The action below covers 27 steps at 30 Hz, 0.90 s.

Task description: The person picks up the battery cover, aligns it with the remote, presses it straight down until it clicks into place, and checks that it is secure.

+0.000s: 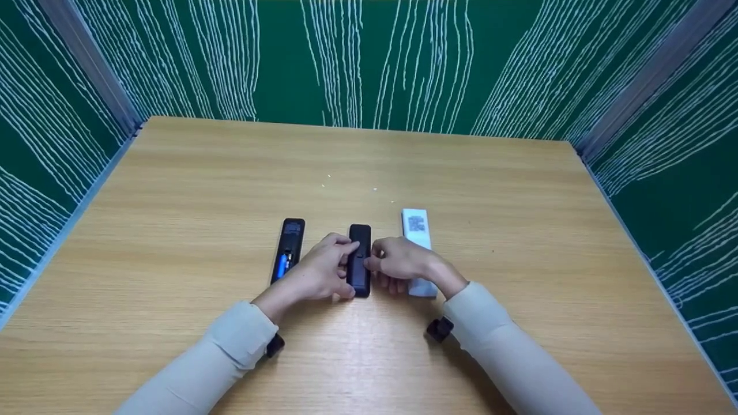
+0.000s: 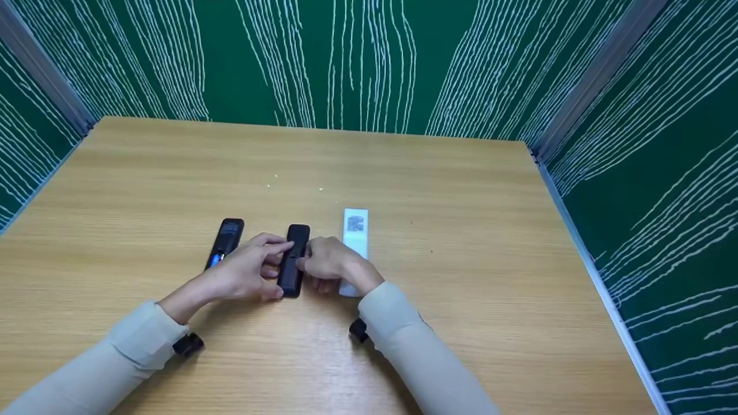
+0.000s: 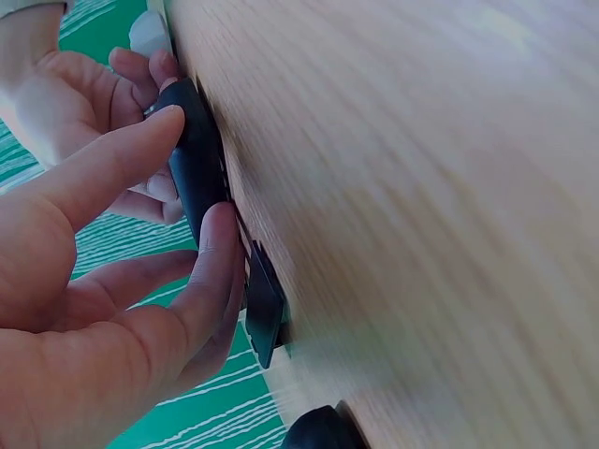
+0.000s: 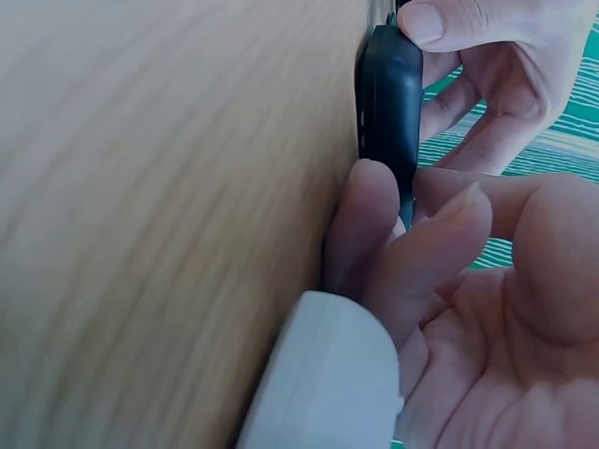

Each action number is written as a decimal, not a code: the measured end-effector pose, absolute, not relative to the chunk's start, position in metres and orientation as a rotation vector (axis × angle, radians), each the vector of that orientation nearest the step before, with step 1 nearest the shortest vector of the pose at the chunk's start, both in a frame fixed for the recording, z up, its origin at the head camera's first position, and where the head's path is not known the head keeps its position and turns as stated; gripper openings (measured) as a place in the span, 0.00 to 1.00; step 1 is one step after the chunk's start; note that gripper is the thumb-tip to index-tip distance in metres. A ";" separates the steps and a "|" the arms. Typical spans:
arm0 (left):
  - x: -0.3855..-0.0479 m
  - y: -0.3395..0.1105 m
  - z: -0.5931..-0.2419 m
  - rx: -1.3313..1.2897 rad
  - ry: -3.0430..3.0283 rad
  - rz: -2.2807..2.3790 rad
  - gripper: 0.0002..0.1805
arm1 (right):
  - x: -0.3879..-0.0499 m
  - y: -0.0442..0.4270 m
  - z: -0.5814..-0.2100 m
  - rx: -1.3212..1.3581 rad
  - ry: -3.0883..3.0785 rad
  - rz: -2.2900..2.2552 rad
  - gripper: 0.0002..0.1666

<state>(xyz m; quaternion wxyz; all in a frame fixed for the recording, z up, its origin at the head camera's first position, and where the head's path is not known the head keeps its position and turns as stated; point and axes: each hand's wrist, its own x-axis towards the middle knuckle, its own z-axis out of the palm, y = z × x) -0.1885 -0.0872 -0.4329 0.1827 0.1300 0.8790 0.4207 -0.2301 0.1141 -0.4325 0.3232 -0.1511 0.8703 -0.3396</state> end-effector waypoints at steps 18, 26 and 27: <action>-0.188 -0.095 -0.432 0.377 2.479 1.208 0.57 | -0.229 0.113 -0.433 -0.392 2.379 -0.895 0.15; -0.186 -0.119 -0.422 0.454 2.572 1.267 0.42 | -0.229 0.114 -0.427 -0.428 2.414 -0.920 0.13; -0.186 -0.122 -0.421 0.453 2.572 1.286 0.41 | -0.230 0.115 -0.426 -0.431 2.413 -0.925 0.13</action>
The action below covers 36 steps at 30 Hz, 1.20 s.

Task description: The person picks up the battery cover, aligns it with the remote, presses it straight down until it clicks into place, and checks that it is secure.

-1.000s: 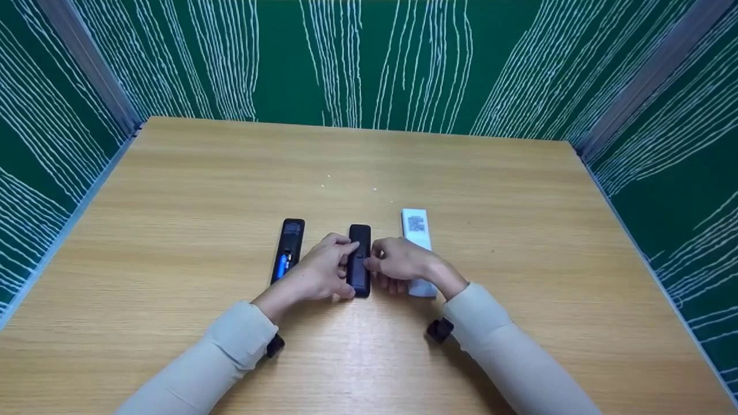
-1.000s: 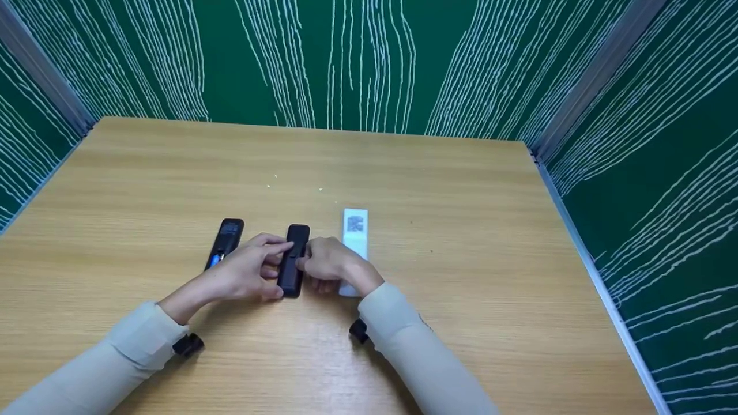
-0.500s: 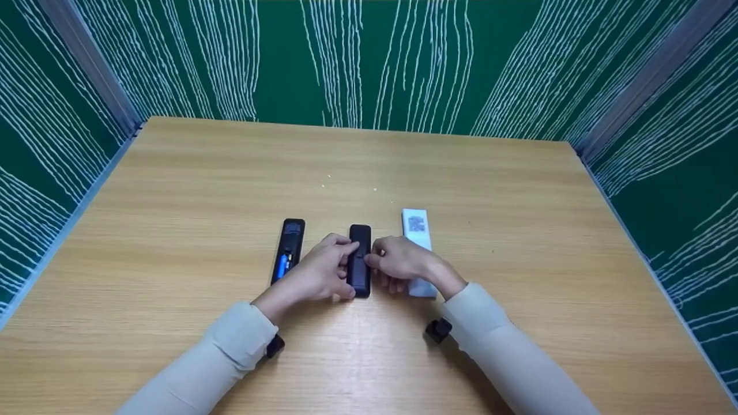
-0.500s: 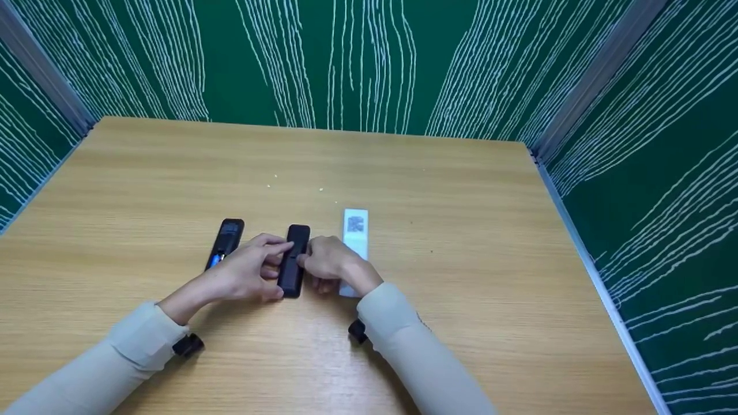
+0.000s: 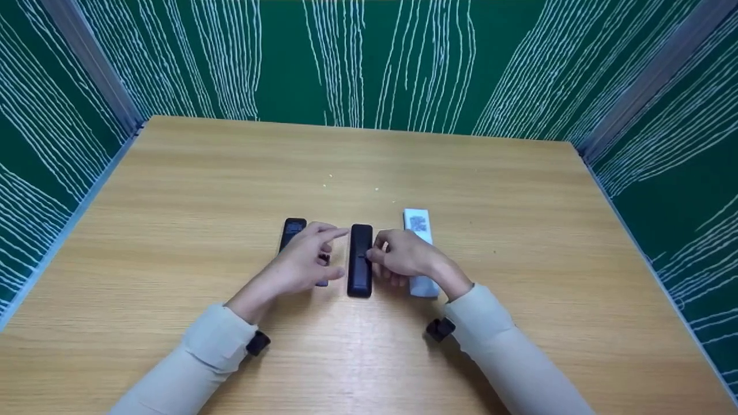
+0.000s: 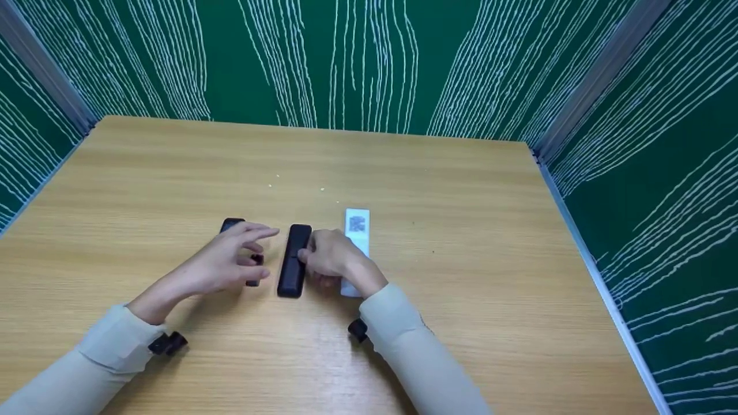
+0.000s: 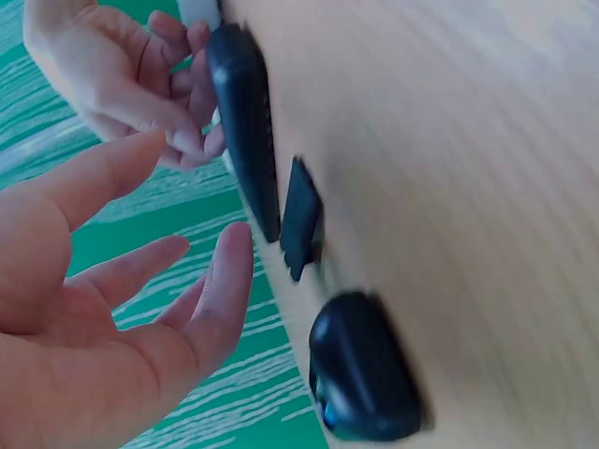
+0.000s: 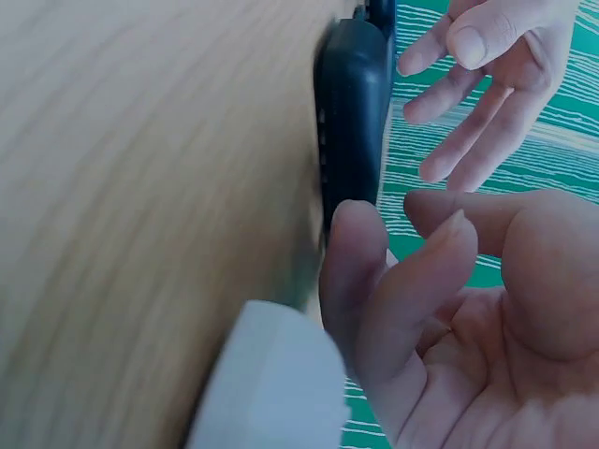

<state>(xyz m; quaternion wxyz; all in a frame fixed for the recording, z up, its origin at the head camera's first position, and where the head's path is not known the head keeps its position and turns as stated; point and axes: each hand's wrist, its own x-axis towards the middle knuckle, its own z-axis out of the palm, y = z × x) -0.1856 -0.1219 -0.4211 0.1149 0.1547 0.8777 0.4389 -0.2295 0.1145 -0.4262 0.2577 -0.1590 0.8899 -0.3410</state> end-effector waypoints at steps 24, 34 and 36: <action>-0.178 -0.181 -0.401 0.392 2.736 1.357 0.31 | -0.220 0.118 -0.400 -0.567 2.567 -0.986 0.13; -0.174 -0.201 -0.406 0.338 2.787 1.366 0.34 | -0.218 0.112 -0.397 -0.590 2.612 -1.049 0.10; -0.173 -0.204 -0.408 0.326 2.782 1.371 0.35 | -0.218 0.109 -0.396 -0.598 2.628 -1.057 0.10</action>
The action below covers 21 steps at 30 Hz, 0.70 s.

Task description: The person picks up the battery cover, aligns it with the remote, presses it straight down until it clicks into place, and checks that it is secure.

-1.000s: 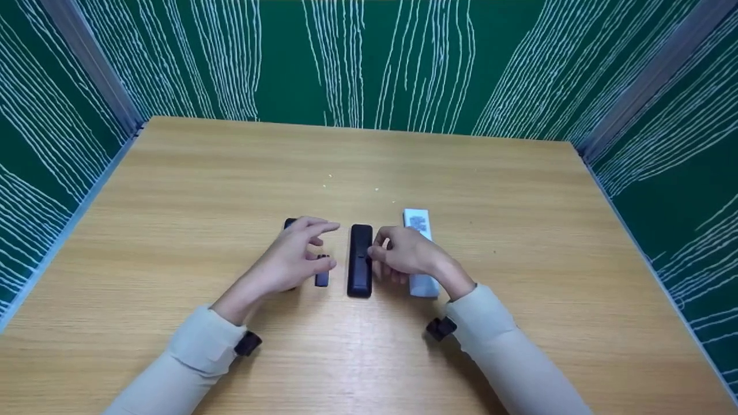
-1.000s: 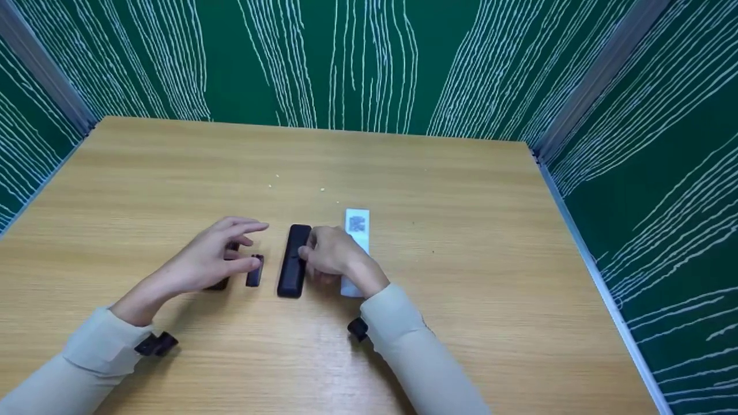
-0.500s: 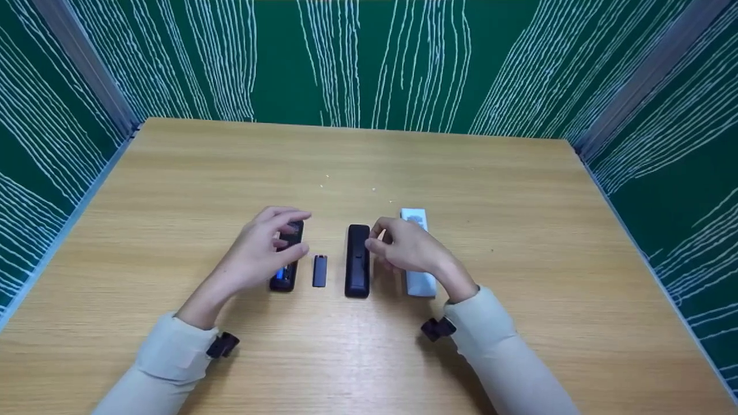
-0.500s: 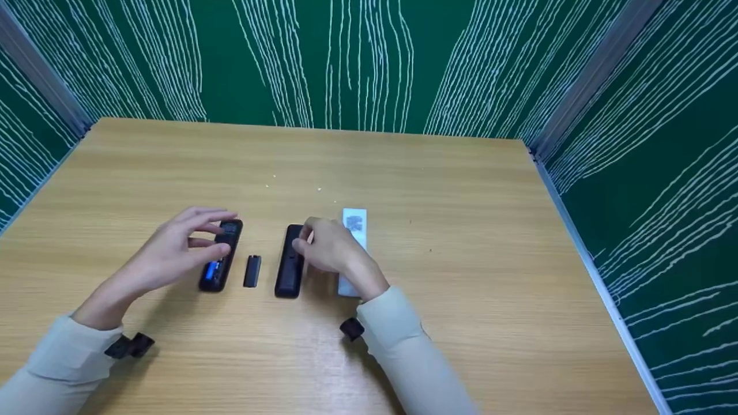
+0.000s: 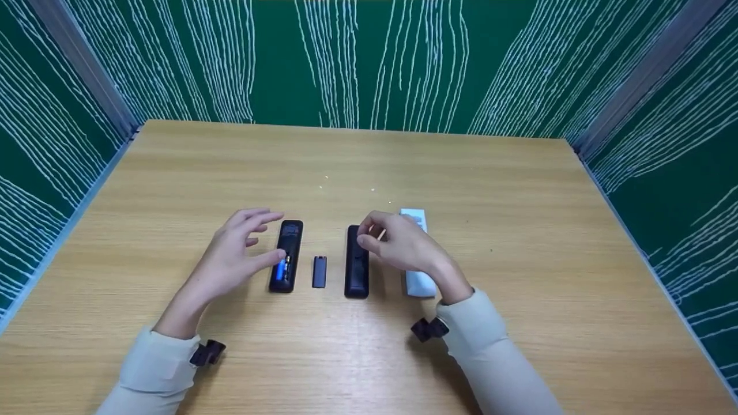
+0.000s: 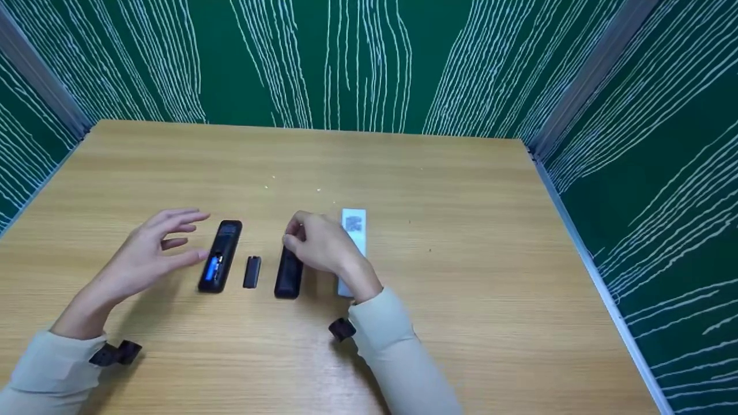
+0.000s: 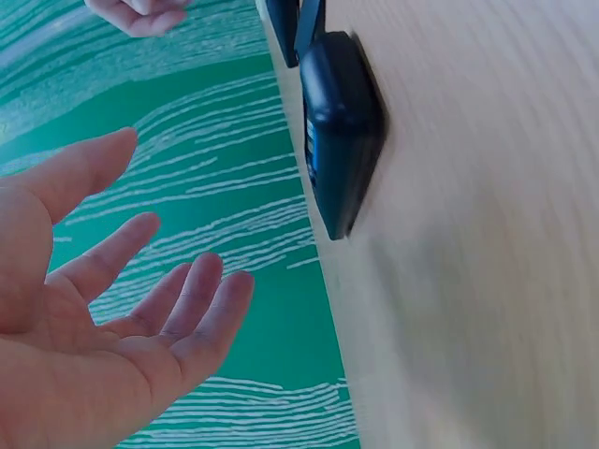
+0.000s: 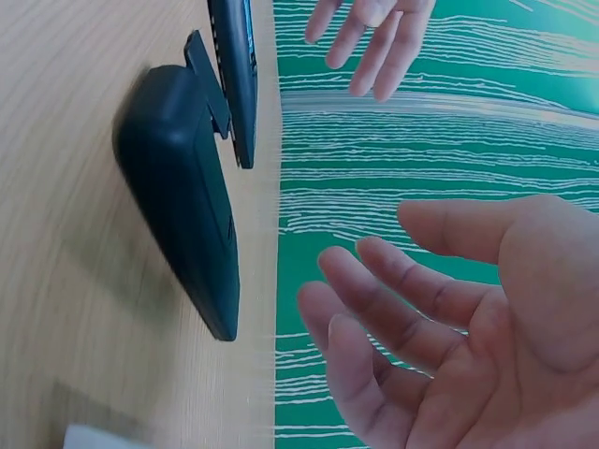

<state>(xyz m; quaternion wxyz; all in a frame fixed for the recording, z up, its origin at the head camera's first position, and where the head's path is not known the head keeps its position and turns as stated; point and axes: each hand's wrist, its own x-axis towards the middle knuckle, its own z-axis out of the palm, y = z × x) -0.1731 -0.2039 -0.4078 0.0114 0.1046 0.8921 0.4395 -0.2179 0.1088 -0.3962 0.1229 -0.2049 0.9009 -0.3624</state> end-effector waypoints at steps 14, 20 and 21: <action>-0.173 -0.215 -0.418 0.246 2.639 1.424 0.46 | -0.222 0.087 -0.402 -0.666 2.669 -1.124 0.12; -0.177 -0.215 -0.423 0.188 2.536 1.456 0.52 | -0.224 0.075 -0.405 -0.715 2.654 -1.107 0.12; -0.177 -0.215 -0.423 0.182 2.522 1.458 0.52 | -0.225 0.073 -0.406 -0.723 2.650 -1.105 0.13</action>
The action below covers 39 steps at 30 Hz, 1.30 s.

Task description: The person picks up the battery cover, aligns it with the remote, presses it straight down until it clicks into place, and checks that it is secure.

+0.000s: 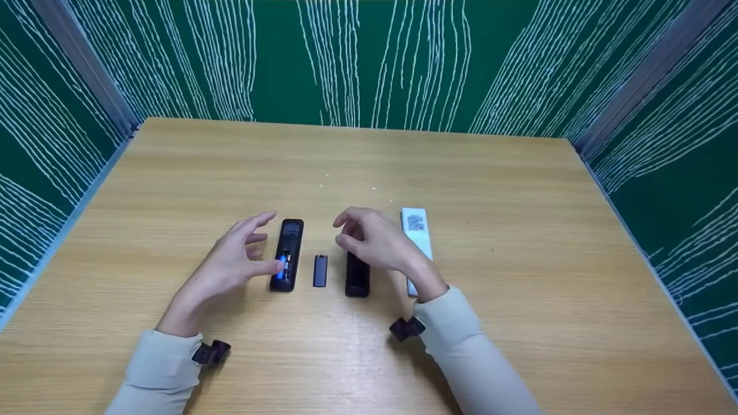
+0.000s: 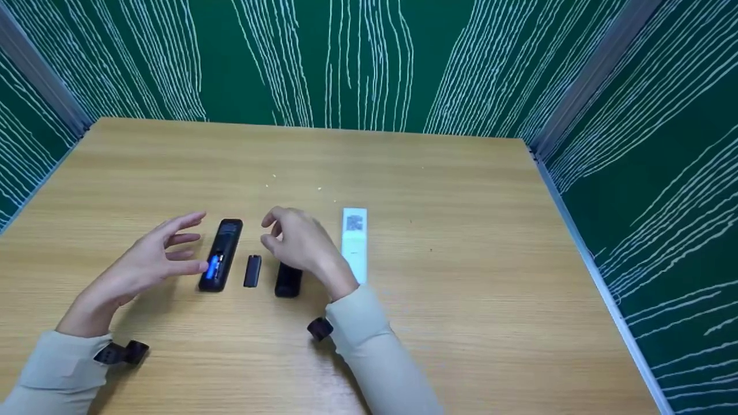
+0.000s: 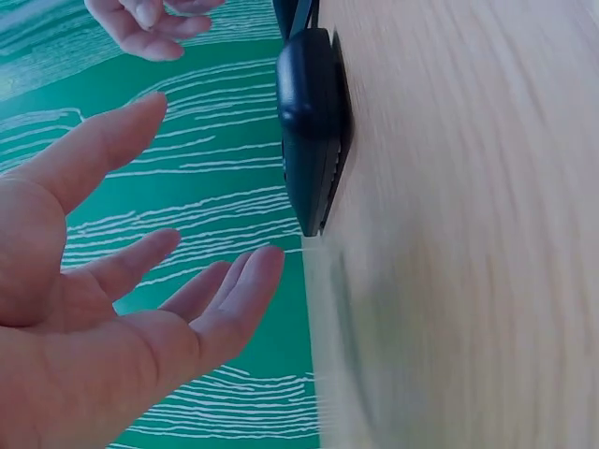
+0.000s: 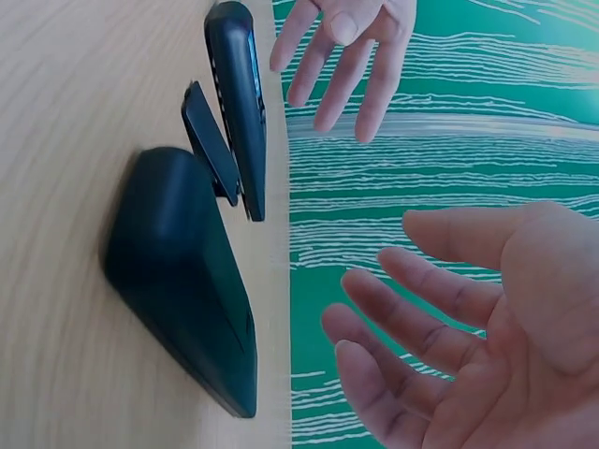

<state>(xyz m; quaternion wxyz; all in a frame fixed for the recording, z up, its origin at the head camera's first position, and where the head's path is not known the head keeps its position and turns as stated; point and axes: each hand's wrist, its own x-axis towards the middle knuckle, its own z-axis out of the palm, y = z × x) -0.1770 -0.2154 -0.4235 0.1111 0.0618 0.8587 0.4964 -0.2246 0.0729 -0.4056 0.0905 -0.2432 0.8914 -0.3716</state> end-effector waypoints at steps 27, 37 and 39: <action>-0.176 -0.219 -0.431 0.148 2.358 1.419 0.49 | -0.226 0.045 -0.426 -0.833 2.627 -0.971 0.16; -0.176 -0.220 -0.432 0.164 2.306 1.413 0.48 | -0.226 0.044 -0.429 -0.825 2.615 -0.956 0.16; -0.177 -0.220 -0.433 0.178 2.310 1.408 0.48 | -0.227 0.045 -0.430 -0.829 2.611 -0.957 0.16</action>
